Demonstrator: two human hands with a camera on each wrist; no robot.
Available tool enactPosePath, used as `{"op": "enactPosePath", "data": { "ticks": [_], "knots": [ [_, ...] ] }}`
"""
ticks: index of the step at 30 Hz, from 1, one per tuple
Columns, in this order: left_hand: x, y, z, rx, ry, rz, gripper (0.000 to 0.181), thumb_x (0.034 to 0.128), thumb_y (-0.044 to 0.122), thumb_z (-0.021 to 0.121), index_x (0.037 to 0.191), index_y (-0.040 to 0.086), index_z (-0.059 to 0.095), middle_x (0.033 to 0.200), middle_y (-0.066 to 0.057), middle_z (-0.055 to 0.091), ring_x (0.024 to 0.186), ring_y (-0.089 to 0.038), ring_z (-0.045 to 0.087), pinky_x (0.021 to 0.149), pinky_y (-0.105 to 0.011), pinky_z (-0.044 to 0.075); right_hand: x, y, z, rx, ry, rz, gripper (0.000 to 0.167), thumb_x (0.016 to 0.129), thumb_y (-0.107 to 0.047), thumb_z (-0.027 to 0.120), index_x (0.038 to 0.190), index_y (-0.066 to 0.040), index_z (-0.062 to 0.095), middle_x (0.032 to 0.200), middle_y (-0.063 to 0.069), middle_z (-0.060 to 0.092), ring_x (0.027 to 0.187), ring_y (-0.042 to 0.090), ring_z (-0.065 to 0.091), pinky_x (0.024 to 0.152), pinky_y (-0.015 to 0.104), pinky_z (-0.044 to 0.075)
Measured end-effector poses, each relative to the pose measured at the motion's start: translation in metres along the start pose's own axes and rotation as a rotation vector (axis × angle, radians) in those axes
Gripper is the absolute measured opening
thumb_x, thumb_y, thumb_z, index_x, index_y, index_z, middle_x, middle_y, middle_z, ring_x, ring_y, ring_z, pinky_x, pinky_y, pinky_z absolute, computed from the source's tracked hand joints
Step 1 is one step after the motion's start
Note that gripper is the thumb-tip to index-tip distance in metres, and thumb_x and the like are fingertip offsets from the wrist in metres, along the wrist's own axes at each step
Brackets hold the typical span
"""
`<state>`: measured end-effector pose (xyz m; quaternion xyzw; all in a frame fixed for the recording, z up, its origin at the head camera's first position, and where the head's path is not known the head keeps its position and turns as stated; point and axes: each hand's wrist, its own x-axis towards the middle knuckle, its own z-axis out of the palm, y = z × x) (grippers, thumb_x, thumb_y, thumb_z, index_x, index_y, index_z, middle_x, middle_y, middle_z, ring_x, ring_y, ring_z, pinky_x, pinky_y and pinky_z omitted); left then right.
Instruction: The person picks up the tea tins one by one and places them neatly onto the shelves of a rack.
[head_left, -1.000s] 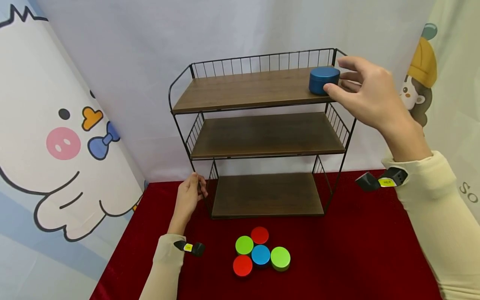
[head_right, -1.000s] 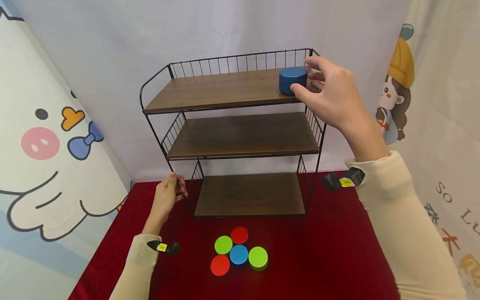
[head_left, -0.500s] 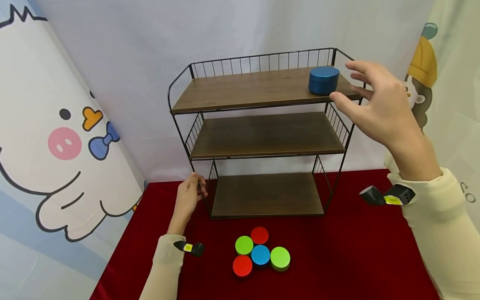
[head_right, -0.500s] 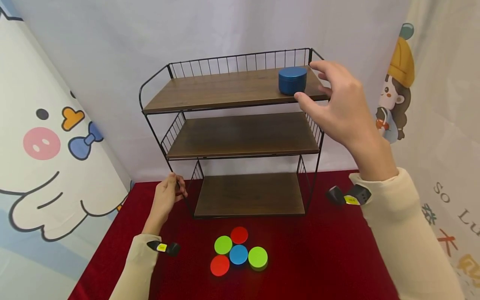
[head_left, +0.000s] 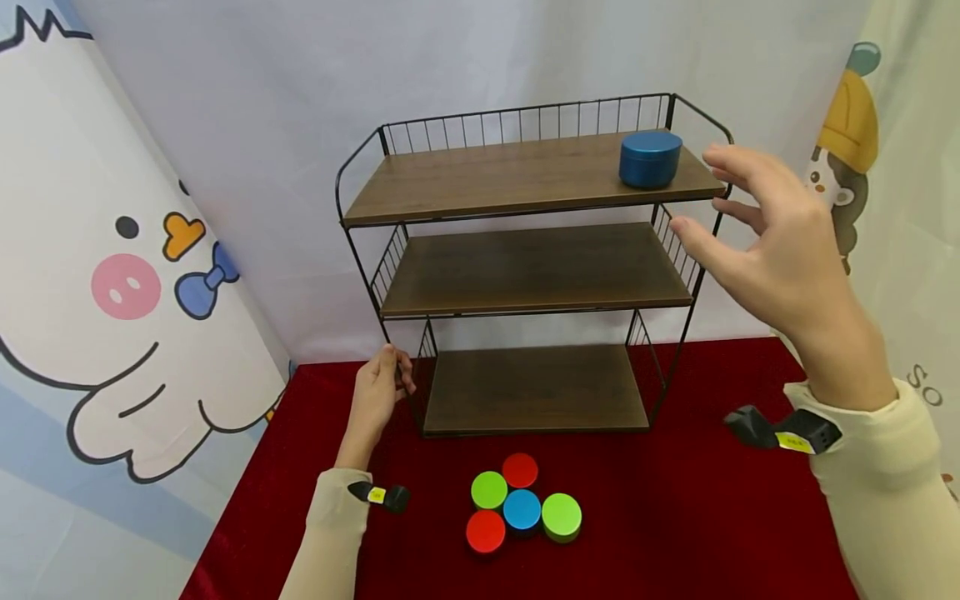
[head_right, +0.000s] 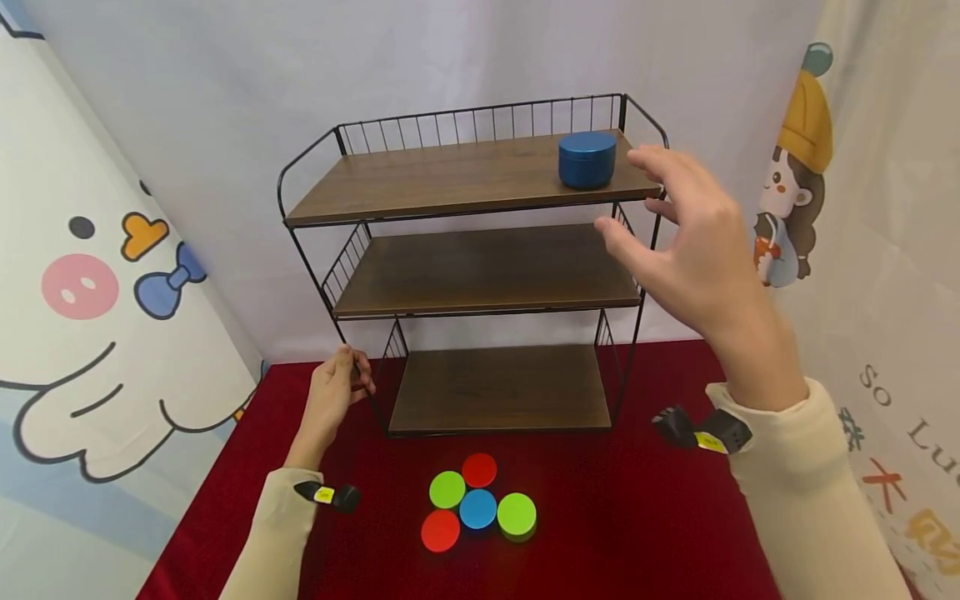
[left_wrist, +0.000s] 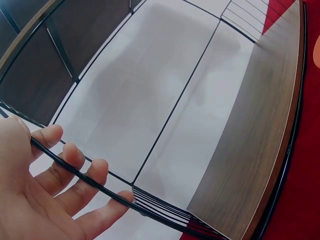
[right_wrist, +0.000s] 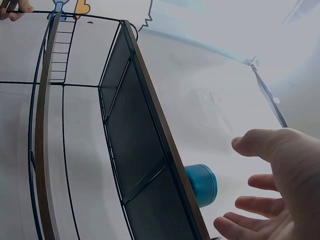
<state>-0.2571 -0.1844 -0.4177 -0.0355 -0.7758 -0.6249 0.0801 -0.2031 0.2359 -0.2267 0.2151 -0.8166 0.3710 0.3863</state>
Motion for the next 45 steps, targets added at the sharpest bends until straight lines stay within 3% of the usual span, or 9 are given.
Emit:
{"op": "enactPosePath", "data": {
  "ticks": [6, 9, 13, 23, 25, 29, 33, 45],
  "knots": [
    [0.001, -0.003, 0.001, -0.008, -0.001, 0.000, 0.053, 0.1144, 0.031, 0.029, 0.103, -0.013, 0.057, 0.087, -0.027, 0.055, 0.079, -0.039, 0.061, 0.068, -0.031, 0.057, -0.016, 0.003, 0.003, 0.036, 0.028, -0.041, 0.067, 0.077, 0.013, 0.080, 0.139, 0.000, 0.060, 0.141, 0.014, 0.060, 0.129, 0.006, 0.054, 0.097, 0.010, 0.049],
    [0.006, -0.013, 0.001, -0.005, 0.006, -0.002, 0.055, 0.1141, 0.034, 0.028, 0.103, -0.010, 0.058, 0.087, -0.028, 0.056, 0.080, -0.042, 0.061, 0.068, -0.032, 0.057, -0.025, 0.005, 0.005, 0.040, 0.026, -0.089, 0.067, 0.074, 0.012, 0.081, 0.137, 0.004, 0.061, 0.142, 0.017, 0.060, 0.133, 0.010, 0.054, 0.097, 0.009, 0.048],
    [0.013, -0.027, 0.001, 0.003, 0.017, 0.001, 0.056, 0.1134, 0.038, 0.027, 0.103, -0.006, 0.060, 0.086, -0.024, 0.057, 0.079, -0.037, 0.062, 0.067, -0.031, 0.057, -0.037, 0.008, 0.010, 0.032, -0.006, -0.132, 0.070, 0.074, 0.007, 0.083, 0.139, 0.002, 0.060, 0.146, 0.016, 0.058, 0.136, 0.013, 0.052, 0.101, 0.009, 0.046],
    [0.013, -0.034, 0.001, -0.005, 0.025, 0.030, 0.061, 0.1111, 0.048, 0.030, 0.102, -0.005, 0.059, 0.084, -0.017, 0.056, 0.075, -0.029, 0.061, 0.066, -0.029, 0.057, -0.068, 0.024, 0.030, 0.053, -0.040, -0.186, 0.067, 0.091, -0.045, 0.076, 0.139, -0.001, 0.061, 0.148, 0.015, 0.057, 0.126, 0.022, 0.060, 0.108, 0.012, 0.041],
    [0.012, -0.034, 0.001, -0.005, 0.030, 0.035, 0.062, 0.1107, 0.050, 0.030, 0.101, -0.005, 0.059, 0.082, -0.015, 0.055, 0.074, -0.027, 0.061, 0.066, -0.029, 0.057, -0.076, 0.027, 0.035, 0.065, -0.061, -0.177, 0.066, 0.090, -0.042, 0.077, 0.141, -0.002, 0.060, 0.150, 0.014, 0.056, 0.130, 0.023, 0.058, 0.113, 0.015, 0.037],
    [0.012, -0.035, 0.002, -0.011, 0.036, 0.043, 0.064, 0.1099, 0.053, 0.030, 0.099, -0.003, 0.059, 0.081, -0.013, 0.055, 0.072, -0.024, 0.060, 0.066, -0.030, 0.057, -0.095, 0.032, 0.047, 0.080, -0.131, -0.137, 0.070, 0.083, -0.020, 0.084, 0.144, -0.002, 0.057, 0.153, 0.014, 0.052, 0.138, 0.022, 0.051, 0.117, 0.018, 0.035],
    [0.013, -0.037, 0.002, -0.012, 0.040, 0.041, 0.064, 0.1093, 0.055, 0.031, 0.098, -0.001, 0.059, 0.081, -0.013, 0.055, 0.071, -0.023, 0.060, 0.066, -0.030, 0.057, -0.116, 0.037, 0.060, 0.088, -0.173, -0.097, 0.075, 0.076, -0.004, 0.084, 0.145, -0.002, 0.055, 0.154, 0.016, 0.050, 0.135, 0.018, 0.053, 0.113, 0.013, 0.036],
    [0.012, -0.033, 0.001, -0.015, 0.041, 0.040, 0.061, 0.1110, 0.048, 0.031, 0.101, -0.006, 0.059, 0.083, -0.018, 0.055, 0.073, -0.025, 0.060, 0.067, -0.029, 0.057, -0.175, 0.054, 0.093, 0.121, -0.242, 0.005, 0.076, 0.077, 0.000, 0.085, 0.147, -0.006, 0.054, 0.153, 0.016, 0.050, 0.130, 0.023, 0.056, 0.108, 0.008, 0.038]
  ]
}}
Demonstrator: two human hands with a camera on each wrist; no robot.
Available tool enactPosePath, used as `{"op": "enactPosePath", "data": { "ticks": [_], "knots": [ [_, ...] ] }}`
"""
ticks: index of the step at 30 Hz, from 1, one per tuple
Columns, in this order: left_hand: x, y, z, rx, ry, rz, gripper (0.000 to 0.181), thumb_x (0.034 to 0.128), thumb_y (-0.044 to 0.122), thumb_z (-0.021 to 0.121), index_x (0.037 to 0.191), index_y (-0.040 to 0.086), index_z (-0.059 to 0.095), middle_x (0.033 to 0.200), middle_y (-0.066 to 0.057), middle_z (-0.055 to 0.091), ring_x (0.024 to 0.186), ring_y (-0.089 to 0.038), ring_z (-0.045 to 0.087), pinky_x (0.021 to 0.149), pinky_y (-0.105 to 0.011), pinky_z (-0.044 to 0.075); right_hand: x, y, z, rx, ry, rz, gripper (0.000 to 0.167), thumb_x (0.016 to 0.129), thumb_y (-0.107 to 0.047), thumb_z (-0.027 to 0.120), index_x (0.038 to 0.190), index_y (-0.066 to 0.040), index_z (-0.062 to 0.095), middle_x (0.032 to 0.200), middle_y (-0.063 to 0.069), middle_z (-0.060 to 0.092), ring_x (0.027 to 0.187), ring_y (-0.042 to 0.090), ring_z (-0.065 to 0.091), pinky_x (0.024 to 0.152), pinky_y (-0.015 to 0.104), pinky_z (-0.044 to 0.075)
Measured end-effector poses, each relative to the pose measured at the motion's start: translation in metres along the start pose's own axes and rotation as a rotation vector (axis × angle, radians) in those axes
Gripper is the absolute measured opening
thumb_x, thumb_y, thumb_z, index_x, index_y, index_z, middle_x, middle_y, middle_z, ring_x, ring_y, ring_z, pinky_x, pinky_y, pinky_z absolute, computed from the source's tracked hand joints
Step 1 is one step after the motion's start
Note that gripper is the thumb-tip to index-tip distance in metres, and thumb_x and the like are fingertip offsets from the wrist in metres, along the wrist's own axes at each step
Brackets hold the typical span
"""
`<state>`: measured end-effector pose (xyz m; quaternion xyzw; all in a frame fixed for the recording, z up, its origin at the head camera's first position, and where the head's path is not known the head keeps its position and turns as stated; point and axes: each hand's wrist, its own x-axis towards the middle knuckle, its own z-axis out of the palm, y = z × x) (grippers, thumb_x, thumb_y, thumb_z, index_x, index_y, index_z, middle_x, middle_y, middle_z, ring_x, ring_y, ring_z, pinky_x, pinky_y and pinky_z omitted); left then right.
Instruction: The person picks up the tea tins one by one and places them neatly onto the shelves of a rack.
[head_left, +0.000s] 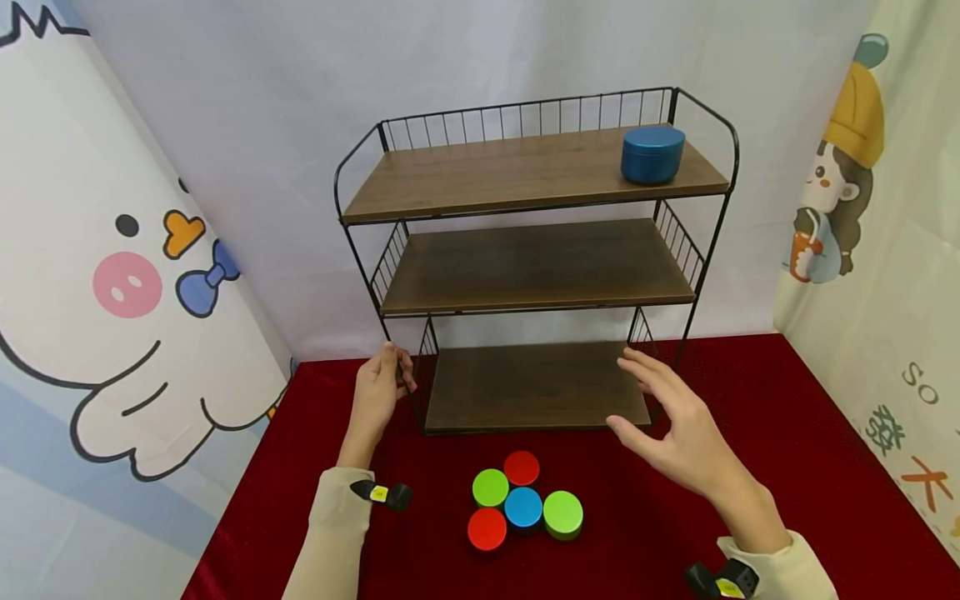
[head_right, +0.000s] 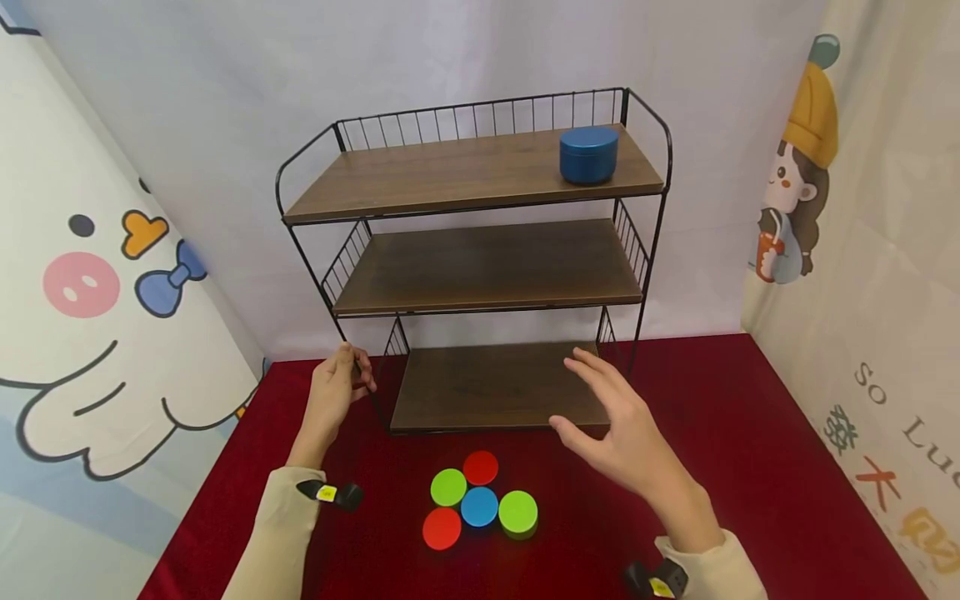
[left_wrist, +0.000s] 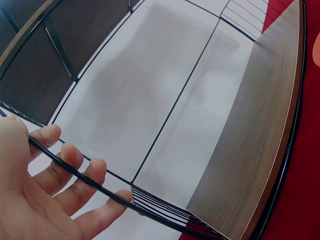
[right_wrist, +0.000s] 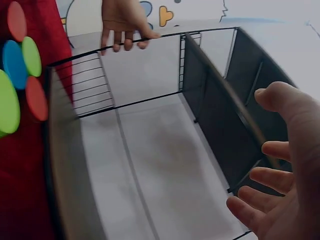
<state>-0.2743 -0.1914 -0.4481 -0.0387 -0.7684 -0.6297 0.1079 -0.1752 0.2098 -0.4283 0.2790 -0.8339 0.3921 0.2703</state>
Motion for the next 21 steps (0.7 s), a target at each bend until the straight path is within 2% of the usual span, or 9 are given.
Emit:
{"op": "enactPosePath", "data": {
  "ticks": [11, 17, 21],
  "knots": [
    [0.001, -0.001, 0.000, -0.011, 0.000, 0.006, 0.060, 0.1113, 0.047, 0.031, 0.100, -0.005, 0.058, 0.085, -0.017, 0.054, 0.074, -0.025, 0.059, 0.067, -0.030, 0.058, -0.031, 0.011, 0.031, 0.015, -0.053, 0.075, 0.073, 0.082, -0.005, 0.084, 0.148, -0.010, 0.053, 0.153, 0.014, 0.050, 0.125, 0.030, 0.059, 0.104, 0.008, 0.040],
    [0.003, -0.002, 0.000, -0.026, -0.005, -0.009, 0.057, 0.1125, 0.042, 0.030, 0.100, -0.005, 0.058, 0.085, -0.019, 0.055, 0.076, -0.029, 0.060, 0.067, -0.031, 0.057, -0.047, 0.015, 0.045, -0.014, -0.095, 0.116, 0.072, 0.084, -0.011, 0.084, 0.148, -0.011, 0.052, 0.153, 0.010, 0.051, 0.130, 0.029, 0.057, 0.100, 0.015, 0.046],
    [0.001, 0.004, 0.000, -0.026, -0.017, -0.020, 0.056, 0.1135, 0.037, 0.028, 0.102, -0.010, 0.056, 0.085, -0.023, 0.055, 0.077, -0.035, 0.060, 0.067, -0.031, 0.057, -0.056, 0.017, 0.052, -0.021, -0.126, 0.130, 0.072, 0.085, -0.014, 0.084, 0.149, -0.010, 0.051, 0.153, 0.010, 0.050, 0.130, 0.027, 0.056, 0.099, 0.022, 0.050]
  ]
}}
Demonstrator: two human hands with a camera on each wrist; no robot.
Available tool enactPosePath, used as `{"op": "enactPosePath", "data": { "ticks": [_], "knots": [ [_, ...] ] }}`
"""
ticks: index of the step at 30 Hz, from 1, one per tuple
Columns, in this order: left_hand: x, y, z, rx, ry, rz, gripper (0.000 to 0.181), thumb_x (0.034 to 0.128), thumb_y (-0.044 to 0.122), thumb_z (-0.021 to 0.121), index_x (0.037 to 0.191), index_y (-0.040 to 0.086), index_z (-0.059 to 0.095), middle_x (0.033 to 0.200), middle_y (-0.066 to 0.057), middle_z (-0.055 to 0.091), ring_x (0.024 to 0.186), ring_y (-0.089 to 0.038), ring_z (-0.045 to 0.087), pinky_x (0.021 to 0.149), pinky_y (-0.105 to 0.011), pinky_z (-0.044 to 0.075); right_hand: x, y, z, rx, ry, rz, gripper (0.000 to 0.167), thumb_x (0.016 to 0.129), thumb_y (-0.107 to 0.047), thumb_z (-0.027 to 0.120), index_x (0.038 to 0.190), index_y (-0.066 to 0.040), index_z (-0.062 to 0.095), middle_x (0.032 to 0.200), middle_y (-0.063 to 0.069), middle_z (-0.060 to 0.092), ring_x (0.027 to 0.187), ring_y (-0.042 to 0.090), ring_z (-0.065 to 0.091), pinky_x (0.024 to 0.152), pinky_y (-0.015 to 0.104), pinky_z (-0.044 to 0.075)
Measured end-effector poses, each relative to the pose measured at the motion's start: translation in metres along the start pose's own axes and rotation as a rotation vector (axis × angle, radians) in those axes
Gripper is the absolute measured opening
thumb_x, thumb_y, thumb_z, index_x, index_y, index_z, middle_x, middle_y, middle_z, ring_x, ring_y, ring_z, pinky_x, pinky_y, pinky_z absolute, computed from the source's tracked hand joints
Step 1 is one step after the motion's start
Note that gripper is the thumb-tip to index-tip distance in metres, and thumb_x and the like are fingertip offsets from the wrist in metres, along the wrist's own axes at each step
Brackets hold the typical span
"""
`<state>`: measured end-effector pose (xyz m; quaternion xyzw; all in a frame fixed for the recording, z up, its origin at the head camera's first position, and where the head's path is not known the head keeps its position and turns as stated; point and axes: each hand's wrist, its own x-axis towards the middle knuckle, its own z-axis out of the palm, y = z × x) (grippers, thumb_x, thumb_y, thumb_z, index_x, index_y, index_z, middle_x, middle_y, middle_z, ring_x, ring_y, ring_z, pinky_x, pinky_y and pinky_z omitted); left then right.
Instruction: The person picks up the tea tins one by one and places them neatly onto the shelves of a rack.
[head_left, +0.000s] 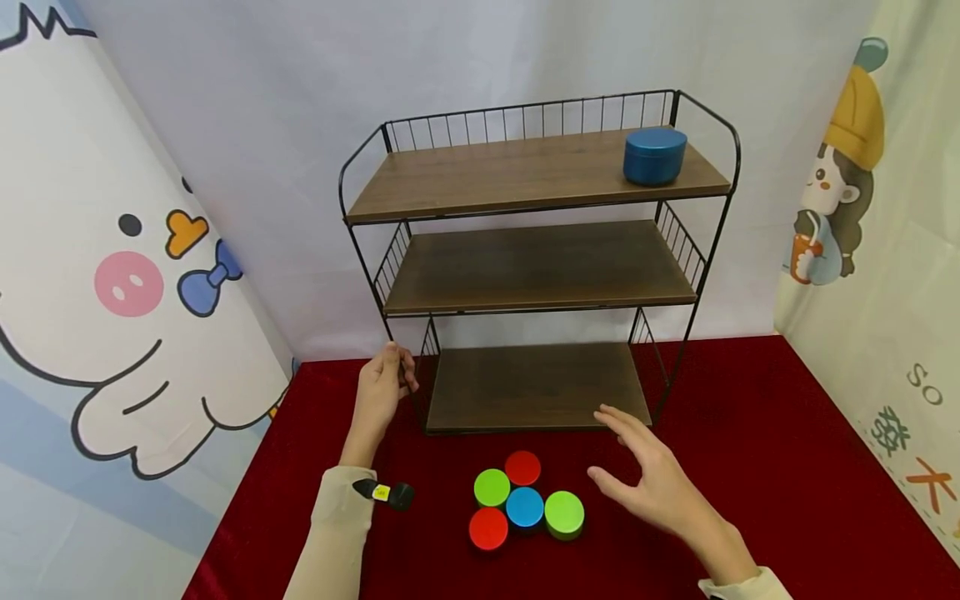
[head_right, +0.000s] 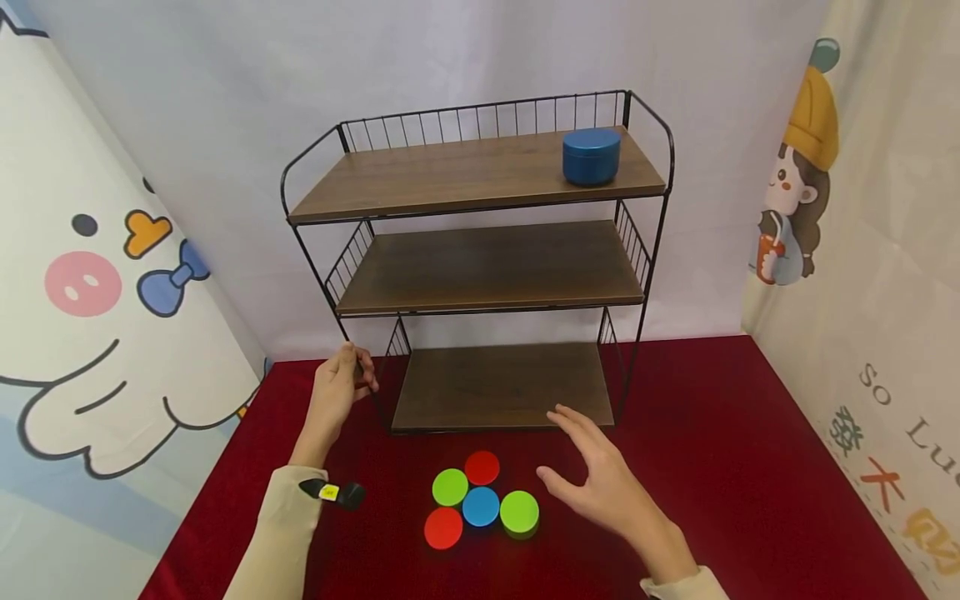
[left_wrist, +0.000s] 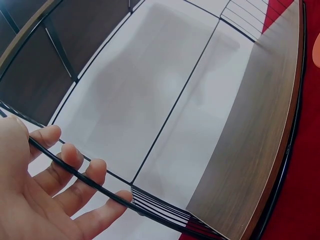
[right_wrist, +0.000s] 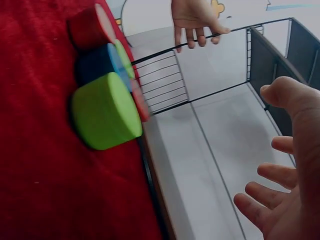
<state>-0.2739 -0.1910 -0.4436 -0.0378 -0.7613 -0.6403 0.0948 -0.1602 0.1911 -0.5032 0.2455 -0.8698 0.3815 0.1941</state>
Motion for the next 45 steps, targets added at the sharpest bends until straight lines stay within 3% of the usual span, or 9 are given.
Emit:
{"op": "enactPosePath", "data": {
  "ticks": [6, 12, 25, 32, 45],
  "knots": [
    [-0.011, 0.023, 0.001, 0.016, -0.016, -0.004, 0.055, 0.1138, 0.035, 0.030, 0.102, -0.012, 0.056, 0.085, -0.027, 0.055, 0.076, -0.035, 0.062, 0.069, -0.031, 0.057, -0.007, 0.004, 0.009, 0.018, -0.038, 0.032, 0.078, 0.086, -0.016, 0.084, 0.153, -0.009, 0.045, 0.154, 0.012, 0.049, 0.131, 0.029, 0.055, 0.098, 0.039, 0.056],
    [-0.015, 0.029, 0.002, 0.018, -0.014, 0.001, 0.054, 0.1143, 0.032, 0.030, 0.101, -0.012, 0.057, 0.085, -0.028, 0.055, 0.076, -0.036, 0.061, 0.068, -0.032, 0.057, -0.013, 0.006, 0.015, 0.045, -0.085, 0.077, 0.084, 0.088, -0.020, 0.083, 0.158, -0.010, 0.037, 0.157, 0.016, 0.045, 0.131, 0.036, 0.055, 0.098, 0.052, 0.055],
    [-0.012, 0.027, 0.002, 0.035, -0.015, 0.009, 0.054, 0.1147, 0.031, 0.028, 0.100, -0.011, 0.058, 0.087, -0.031, 0.056, 0.079, -0.044, 0.061, 0.067, -0.032, 0.057, -0.023, 0.010, 0.026, 0.055, -0.146, 0.126, 0.088, 0.088, -0.026, 0.084, 0.159, -0.016, 0.034, 0.157, 0.012, 0.045, 0.129, 0.033, 0.058, 0.098, 0.050, 0.055],
    [-0.012, 0.026, 0.001, 0.045, -0.017, 0.011, 0.053, 0.1146, 0.031, 0.029, 0.101, -0.011, 0.058, 0.087, -0.030, 0.056, 0.079, -0.041, 0.062, 0.067, -0.030, 0.056, -0.027, 0.011, 0.031, 0.053, -0.193, 0.177, 0.090, 0.085, -0.028, 0.086, 0.158, -0.011, 0.036, 0.158, 0.009, 0.044, 0.135, 0.030, 0.055, 0.102, 0.047, 0.054],
    [-0.012, 0.026, 0.001, 0.047, -0.021, 0.009, 0.054, 0.1144, 0.033, 0.029, 0.102, -0.010, 0.058, 0.089, -0.031, 0.056, 0.082, -0.045, 0.061, 0.068, -0.032, 0.057, -0.037, 0.015, 0.037, 0.036, -0.247, 0.201, 0.092, 0.086, -0.037, 0.085, 0.158, -0.010, 0.036, 0.160, 0.009, 0.043, 0.144, 0.032, 0.046, 0.106, 0.057, 0.049]
  ]
}}
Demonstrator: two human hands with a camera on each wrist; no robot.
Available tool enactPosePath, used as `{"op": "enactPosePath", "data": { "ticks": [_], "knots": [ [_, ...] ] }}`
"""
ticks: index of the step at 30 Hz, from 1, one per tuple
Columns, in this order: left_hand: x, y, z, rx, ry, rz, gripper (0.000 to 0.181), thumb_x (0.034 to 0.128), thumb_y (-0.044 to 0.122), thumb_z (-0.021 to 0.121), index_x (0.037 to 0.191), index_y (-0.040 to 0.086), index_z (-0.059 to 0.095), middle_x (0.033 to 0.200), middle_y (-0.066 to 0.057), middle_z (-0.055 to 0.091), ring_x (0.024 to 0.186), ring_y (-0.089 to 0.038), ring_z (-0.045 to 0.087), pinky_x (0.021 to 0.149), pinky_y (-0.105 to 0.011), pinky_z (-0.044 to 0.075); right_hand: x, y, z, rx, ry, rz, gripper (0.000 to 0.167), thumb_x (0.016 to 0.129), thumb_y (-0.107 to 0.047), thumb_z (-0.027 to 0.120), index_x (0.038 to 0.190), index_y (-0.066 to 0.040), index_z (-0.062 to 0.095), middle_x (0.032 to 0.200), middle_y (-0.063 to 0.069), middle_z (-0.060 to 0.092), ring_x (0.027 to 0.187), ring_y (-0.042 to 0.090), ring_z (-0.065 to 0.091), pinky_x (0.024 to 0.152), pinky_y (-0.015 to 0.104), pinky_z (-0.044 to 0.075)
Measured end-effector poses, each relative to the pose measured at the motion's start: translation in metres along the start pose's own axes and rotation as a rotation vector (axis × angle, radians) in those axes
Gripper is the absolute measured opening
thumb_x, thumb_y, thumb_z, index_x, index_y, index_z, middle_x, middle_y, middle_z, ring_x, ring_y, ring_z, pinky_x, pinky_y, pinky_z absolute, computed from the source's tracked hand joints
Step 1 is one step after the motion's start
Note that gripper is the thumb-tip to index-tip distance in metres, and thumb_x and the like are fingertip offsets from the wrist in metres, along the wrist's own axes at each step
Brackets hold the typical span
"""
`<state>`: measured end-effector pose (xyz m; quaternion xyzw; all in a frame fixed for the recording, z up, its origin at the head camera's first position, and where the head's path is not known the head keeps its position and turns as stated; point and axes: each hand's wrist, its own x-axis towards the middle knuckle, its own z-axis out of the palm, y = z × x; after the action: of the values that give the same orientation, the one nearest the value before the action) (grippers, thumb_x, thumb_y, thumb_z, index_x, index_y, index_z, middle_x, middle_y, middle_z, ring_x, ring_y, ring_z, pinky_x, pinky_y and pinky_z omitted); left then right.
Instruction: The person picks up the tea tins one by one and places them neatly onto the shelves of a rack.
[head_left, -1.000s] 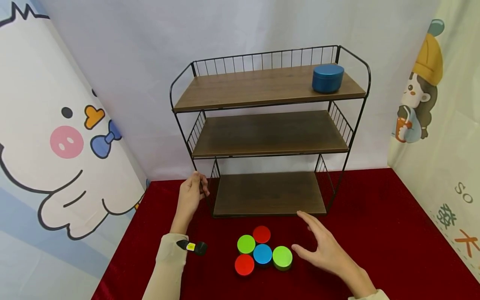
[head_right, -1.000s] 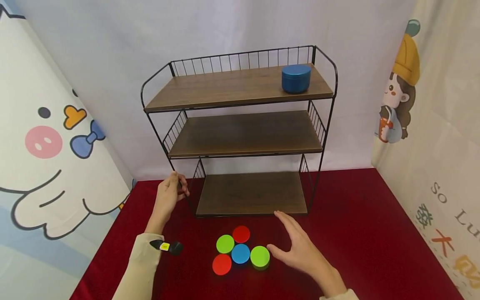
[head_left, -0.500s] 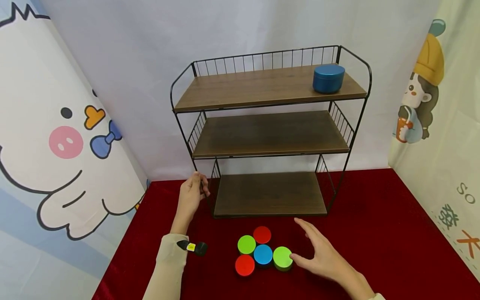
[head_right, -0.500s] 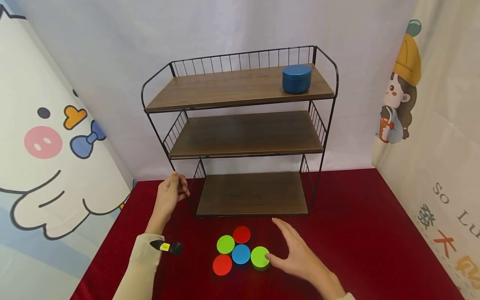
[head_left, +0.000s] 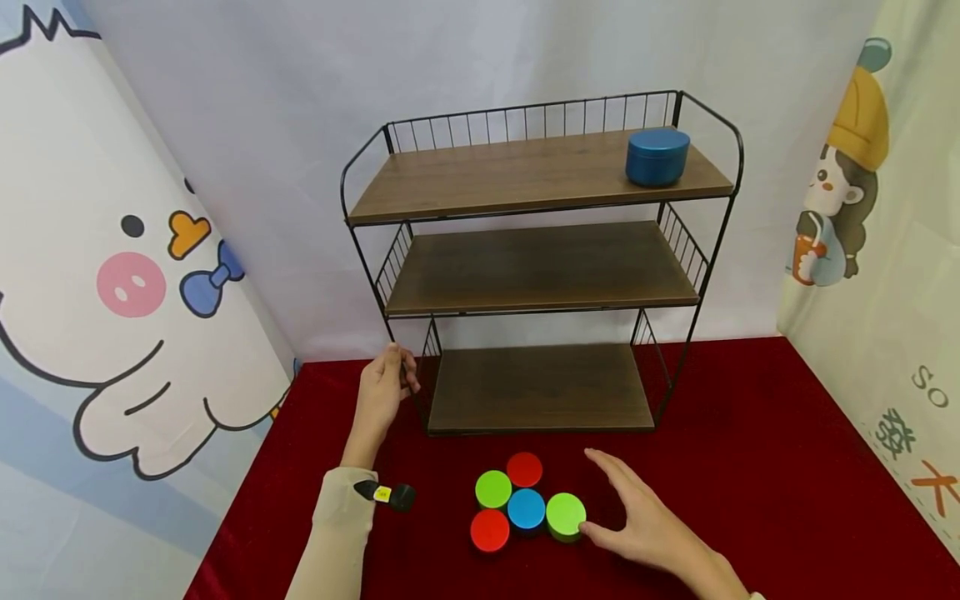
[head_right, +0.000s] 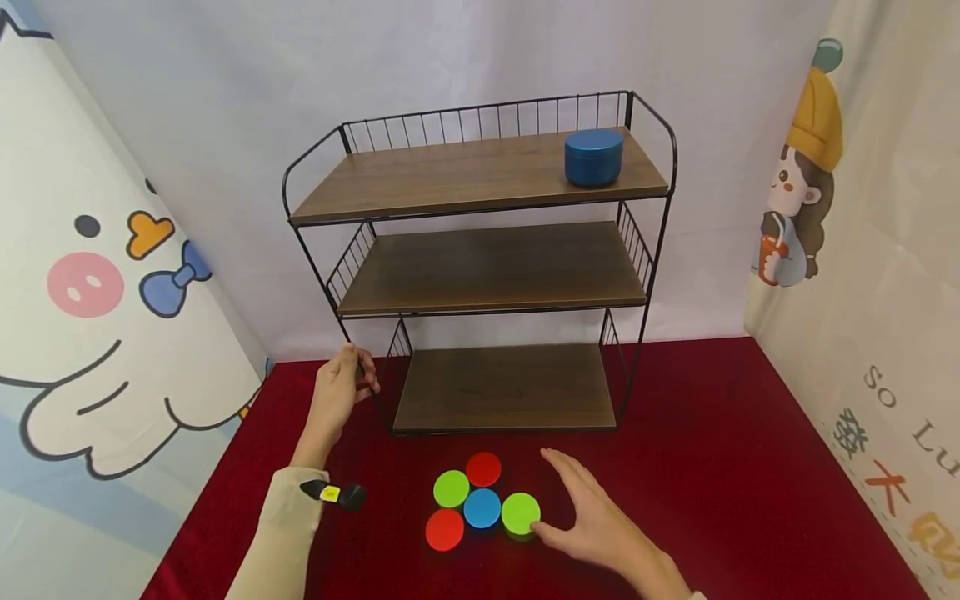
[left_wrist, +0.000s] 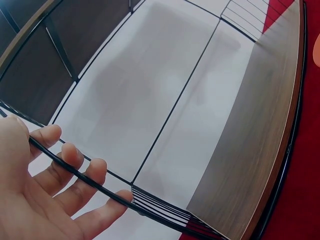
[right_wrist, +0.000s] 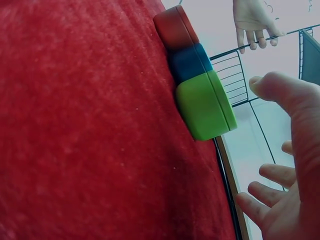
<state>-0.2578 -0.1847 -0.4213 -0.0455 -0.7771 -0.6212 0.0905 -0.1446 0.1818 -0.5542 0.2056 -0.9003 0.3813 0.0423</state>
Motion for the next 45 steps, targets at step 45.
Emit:
{"op": "enactPosePath", "data": {
  "ticks": [45],
  "knots": [
    [0.015, -0.038, 0.002, -0.012, 0.053, 0.038, 0.062, 0.1111, 0.049, 0.031, 0.100, -0.005, 0.059, 0.082, -0.011, 0.055, 0.072, -0.024, 0.059, 0.066, -0.033, 0.058, 0.001, -0.001, 0.022, 0.039, -0.191, -0.050, 0.082, 0.086, -0.011, 0.084, 0.156, -0.012, 0.042, 0.158, 0.006, 0.046, 0.143, 0.029, 0.049, 0.112, 0.048, 0.047]
  ]
}}
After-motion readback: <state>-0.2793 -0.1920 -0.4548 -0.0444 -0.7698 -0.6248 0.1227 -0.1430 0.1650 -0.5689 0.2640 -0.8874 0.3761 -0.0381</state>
